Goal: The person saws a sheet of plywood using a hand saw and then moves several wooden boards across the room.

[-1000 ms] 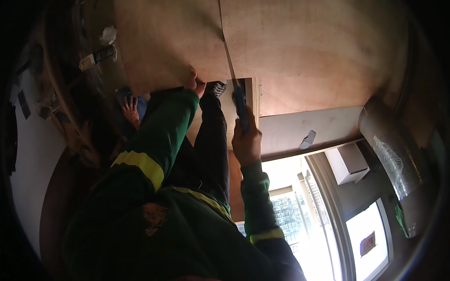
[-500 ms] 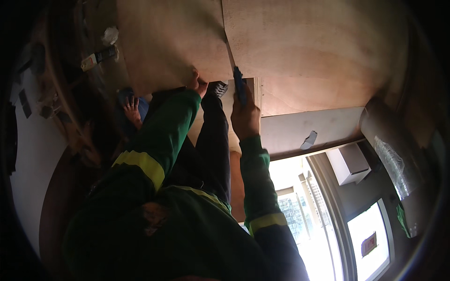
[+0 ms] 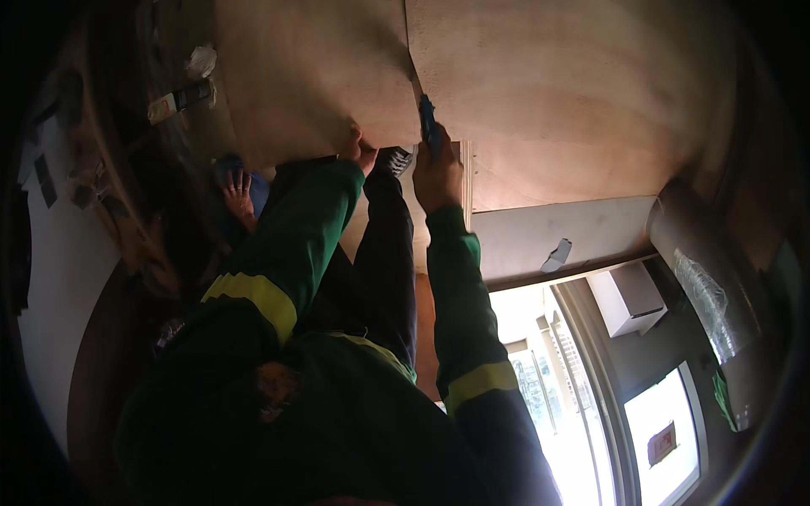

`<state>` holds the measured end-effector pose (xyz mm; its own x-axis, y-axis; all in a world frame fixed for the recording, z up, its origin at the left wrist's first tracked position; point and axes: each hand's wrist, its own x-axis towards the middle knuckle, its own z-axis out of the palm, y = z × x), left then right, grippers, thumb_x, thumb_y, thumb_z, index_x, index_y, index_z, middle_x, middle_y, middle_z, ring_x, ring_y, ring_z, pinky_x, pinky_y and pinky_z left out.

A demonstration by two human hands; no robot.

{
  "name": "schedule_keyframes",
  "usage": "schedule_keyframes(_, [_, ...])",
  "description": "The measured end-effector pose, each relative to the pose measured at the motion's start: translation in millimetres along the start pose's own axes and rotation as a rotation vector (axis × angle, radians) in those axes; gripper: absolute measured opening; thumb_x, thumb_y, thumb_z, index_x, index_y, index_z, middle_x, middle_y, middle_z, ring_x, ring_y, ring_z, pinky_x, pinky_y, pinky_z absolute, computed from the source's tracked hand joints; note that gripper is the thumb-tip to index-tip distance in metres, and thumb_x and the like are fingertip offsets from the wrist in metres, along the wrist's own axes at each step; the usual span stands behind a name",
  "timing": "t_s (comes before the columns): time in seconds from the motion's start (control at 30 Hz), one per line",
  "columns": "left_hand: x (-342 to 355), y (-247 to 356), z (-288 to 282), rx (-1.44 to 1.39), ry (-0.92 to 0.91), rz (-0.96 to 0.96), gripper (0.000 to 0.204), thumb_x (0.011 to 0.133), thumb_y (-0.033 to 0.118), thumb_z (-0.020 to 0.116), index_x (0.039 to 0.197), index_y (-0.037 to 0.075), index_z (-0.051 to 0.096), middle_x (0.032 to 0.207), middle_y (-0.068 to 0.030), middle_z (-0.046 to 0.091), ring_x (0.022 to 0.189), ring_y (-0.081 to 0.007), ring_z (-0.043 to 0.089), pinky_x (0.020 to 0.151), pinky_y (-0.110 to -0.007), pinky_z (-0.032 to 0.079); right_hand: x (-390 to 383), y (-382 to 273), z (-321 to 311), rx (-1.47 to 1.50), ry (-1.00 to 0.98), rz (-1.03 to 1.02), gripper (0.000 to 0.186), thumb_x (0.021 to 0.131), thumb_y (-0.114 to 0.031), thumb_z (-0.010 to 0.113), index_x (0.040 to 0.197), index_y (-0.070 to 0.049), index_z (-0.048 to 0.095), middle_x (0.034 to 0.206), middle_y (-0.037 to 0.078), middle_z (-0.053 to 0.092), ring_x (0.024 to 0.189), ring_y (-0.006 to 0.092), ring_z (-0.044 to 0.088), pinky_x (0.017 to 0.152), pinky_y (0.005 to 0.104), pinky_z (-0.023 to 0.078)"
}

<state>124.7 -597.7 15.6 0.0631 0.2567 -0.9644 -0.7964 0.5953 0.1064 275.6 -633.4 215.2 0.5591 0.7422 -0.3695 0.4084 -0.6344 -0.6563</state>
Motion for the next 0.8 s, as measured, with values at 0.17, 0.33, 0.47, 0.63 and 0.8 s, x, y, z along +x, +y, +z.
schedule_keyframes(0.17, [0.7,-1.4,-10.0,-0.011,0.014,0.008,0.049,0.101,0.023,0.065,0.145,0.010,0.048,0.141,-0.0096,0.055,0.133,-0.0297,0.051,0.112,-0.054,0.047,-149.2,-31.6,-92.9,-0.001,-0.107,0.227,0.047,0.097,-0.006,0.057,0.143,0.000,0.049,0.115,0.029,0.070,0.107,0.0421,0.070,0.083,0.0455,0.060])
schedule_keyframes(0.33, [-8.9,-7.6,2.6,-0.022,0.040,-0.044,0.048,0.099,0.018,0.068,0.142,0.012,0.049,0.143,-0.0064,0.055,0.134,-0.0280,0.052,0.114,-0.051,0.046,-53.5,1.4,-21.7,0.046,0.003,0.031,0.044,0.098,-0.009,0.057,0.142,-0.003,0.051,0.106,0.029,0.071,0.097,0.0426,0.072,0.077,0.0465,0.059])
schedule_keyframes(0.47, [-1.9,-10.3,7.3,-0.031,0.012,-0.058,0.053,0.098,0.018,0.070,0.145,0.011,0.047,0.144,-0.0077,0.054,0.134,-0.0289,0.051,0.114,-0.054,0.044,17.1,26.8,18.6,0.025,0.079,-0.028,0.044,0.100,-0.020,0.058,0.140,-0.002,0.052,0.101,0.028,0.071,0.090,0.0461,0.071,0.073,0.0496,0.057])
schedule_keyframes(0.63, [4.6,1.5,-10.4,-0.042,0.052,-0.028,0.054,0.097,0.018,0.071,0.145,0.012,0.047,0.145,-0.0074,0.053,0.135,-0.0281,0.049,0.115,-0.054,0.043,-103.8,-25.2,-61.2,0.008,-0.052,0.070,0.044,0.098,-0.012,0.060,0.139,0.001,0.052,0.106,0.028,0.071,0.095,0.0428,0.072,0.076,0.0446,0.058])
schedule_keyframes(0.8, [6.6,-2.5,-12.5,-0.038,0.052,-0.023,0.051,0.097,0.019,0.070,0.143,0.014,0.049,0.143,-0.0064,0.055,0.136,-0.0273,0.050,0.116,-0.052,0.043,-134.0,-22.5,-78.5,0.016,-0.039,0.116,0.045,0.098,-0.010,0.059,0.142,-0.001,0.051,0.103,0.027,0.072,0.096,0.0411,0.073,0.073,0.0433,0.058])
